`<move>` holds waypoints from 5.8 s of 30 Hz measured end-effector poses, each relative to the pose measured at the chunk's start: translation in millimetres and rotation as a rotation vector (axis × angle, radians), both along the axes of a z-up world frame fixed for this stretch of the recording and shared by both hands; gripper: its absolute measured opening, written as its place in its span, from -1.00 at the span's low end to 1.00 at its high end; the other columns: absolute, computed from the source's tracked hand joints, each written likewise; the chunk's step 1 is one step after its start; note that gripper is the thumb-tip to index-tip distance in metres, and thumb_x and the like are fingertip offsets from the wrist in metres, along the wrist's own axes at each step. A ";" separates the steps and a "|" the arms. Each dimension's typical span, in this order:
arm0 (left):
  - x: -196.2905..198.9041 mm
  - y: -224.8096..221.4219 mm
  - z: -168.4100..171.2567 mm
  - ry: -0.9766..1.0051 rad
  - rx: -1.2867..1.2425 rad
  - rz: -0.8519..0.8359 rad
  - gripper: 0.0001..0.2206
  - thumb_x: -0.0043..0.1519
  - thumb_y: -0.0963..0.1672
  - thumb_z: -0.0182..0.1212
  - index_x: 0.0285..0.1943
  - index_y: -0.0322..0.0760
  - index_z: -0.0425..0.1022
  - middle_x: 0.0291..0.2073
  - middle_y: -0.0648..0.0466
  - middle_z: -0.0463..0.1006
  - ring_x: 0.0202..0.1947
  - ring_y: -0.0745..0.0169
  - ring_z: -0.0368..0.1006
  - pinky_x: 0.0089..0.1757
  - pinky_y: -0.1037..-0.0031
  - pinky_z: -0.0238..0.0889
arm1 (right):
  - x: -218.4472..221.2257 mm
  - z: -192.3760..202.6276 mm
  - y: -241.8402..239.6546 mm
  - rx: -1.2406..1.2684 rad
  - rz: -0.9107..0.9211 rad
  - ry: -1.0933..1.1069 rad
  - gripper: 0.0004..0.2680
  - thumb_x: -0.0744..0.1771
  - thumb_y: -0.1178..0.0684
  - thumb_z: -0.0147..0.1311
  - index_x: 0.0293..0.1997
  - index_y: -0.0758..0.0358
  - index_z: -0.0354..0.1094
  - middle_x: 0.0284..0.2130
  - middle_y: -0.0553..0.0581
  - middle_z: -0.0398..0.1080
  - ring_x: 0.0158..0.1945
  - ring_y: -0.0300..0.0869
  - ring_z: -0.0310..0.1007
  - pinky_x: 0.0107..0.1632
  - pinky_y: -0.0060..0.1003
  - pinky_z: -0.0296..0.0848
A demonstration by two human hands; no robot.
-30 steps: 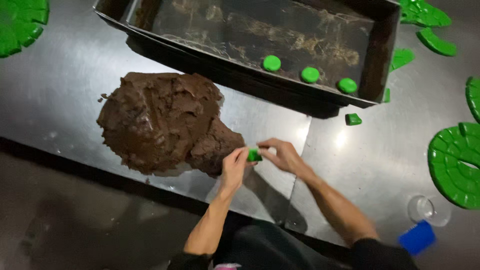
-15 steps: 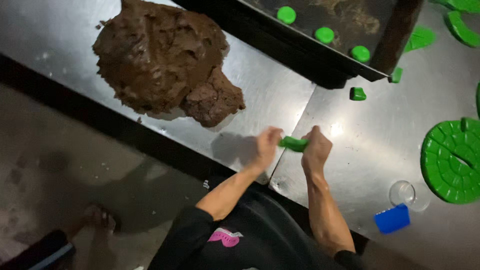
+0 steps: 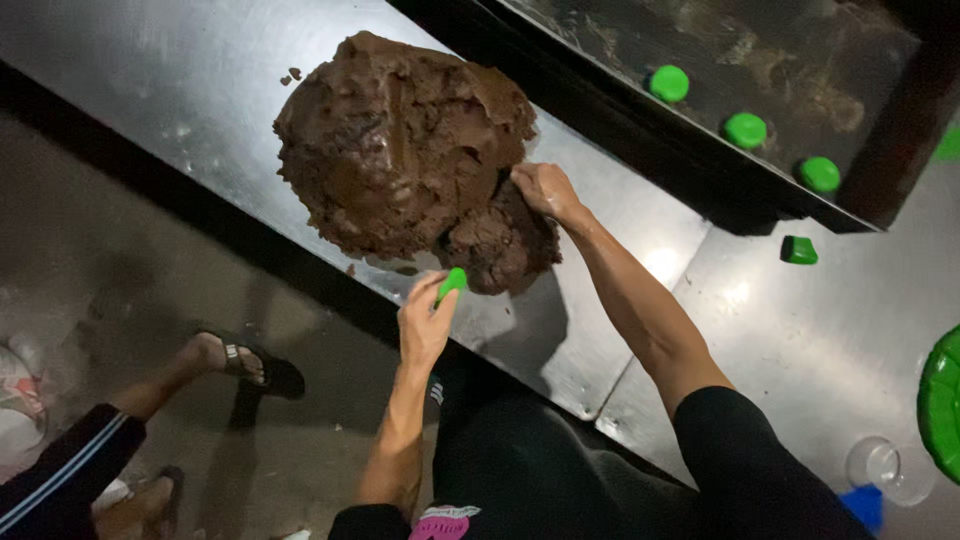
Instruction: The person pieces together green dough sections and rolls small balls of brown dough, placing them onto a baking tray.
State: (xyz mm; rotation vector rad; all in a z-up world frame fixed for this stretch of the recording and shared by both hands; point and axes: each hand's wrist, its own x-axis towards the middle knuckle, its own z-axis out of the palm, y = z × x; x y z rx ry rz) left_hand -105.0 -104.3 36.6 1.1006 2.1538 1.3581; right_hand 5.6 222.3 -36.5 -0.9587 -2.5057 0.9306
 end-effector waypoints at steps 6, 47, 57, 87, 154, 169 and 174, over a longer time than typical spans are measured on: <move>-21.7 3.5 -34.5 -1.004 0.302 0.111 -0.69 0.25 -0.21 0.24 0.17 -0.47 0.49 -0.07 0.01 0.62 -0.11 0.29 0.54 -0.04 0.46 0.39 | 10.7 25.0 24.5 -0.285 0.186 -0.262 -0.75 0.28 -0.03 0.25 0.03 0.15 0.52 -0.16 0.22 0.57 -0.09 0.01 0.58 -0.03 -0.09 0.51; 179.6 87.3 -16.8 -1.086 0.177 -0.375 -0.68 0.35 -0.27 0.17 0.29 -0.53 0.46 -0.05 0.06 0.59 -0.11 0.35 0.51 -0.09 0.49 0.44 | 211.7 150.4 -159.0 -0.429 -0.389 0.216 -0.86 0.34 0.16 0.18 -0.04 0.35 0.50 -0.21 0.28 0.53 -0.17 -0.06 0.56 -0.14 -0.24 0.59; 127.9 86.5 97.6 -0.258 0.068 -0.513 -0.60 0.41 -0.21 -0.02 0.46 -0.33 0.20 -0.19 -0.16 0.56 -0.24 0.10 0.51 -0.21 0.37 0.42 | 179.3 183.4 -173.9 0.369 -0.088 0.094 -0.84 0.27 0.26 0.24 -0.09 0.27 0.49 -0.11 0.16 0.50 -0.10 -0.08 0.52 -0.11 -0.29 0.58; 256.0 44.9 8.9 -1.082 0.039 -0.459 -0.46 0.56 0.08 -0.22 0.05 -0.50 0.50 -0.28 -0.02 0.51 -0.35 0.34 0.41 -0.30 0.53 0.33 | 278.8 176.1 -264.0 0.463 -0.068 0.146 -0.70 0.23 0.28 0.20 0.05 0.48 0.39 -0.09 0.39 0.42 -0.08 0.13 0.45 -0.05 -0.10 0.52; 56.0 62.2 16.2 -0.397 -0.206 -0.341 -0.72 0.37 -0.12 0.08 -0.10 -0.43 0.68 -0.29 0.00 0.70 -0.25 0.30 0.59 -0.13 0.48 0.39 | 433.1 -3.6 47.5 0.788 -1.042 -0.175 -0.85 0.35 0.11 0.10 -0.04 0.29 0.41 -0.22 0.30 0.50 -0.16 0.22 0.48 -0.16 0.04 0.46; 268.7 99.0 34.8 -0.799 0.075 -0.623 -0.73 0.35 -0.15 0.20 0.14 -0.49 0.53 -0.11 -0.08 0.63 -0.16 0.23 0.58 -0.15 0.43 0.54 | 318.9 144.0 -205.5 -0.422 -0.609 0.648 -0.73 0.35 0.19 0.15 0.17 0.41 0.31 -0.03 0.19 0.45 -0.02 -0.16 0.49 -0.01 -0.27 0.56; 282.6 89.1 38.5 -0.230 0.265 -0.401 -0.83 0.35 -0.18 0.15 -0.07 -0.49 0.57 -0.32 -0.09 0.59 -0.40 0.23 0.55 -0.40 0.43 0.42 | 286.8 136.7 -241.6 -0.239 -0.710 0.593 -0.92 0.38 0.20 0.13 -0.11 0.41 0.42 -0.33 0.08 0.47 -0.24 -0.25 0.44 -0.14 -0.37 0.48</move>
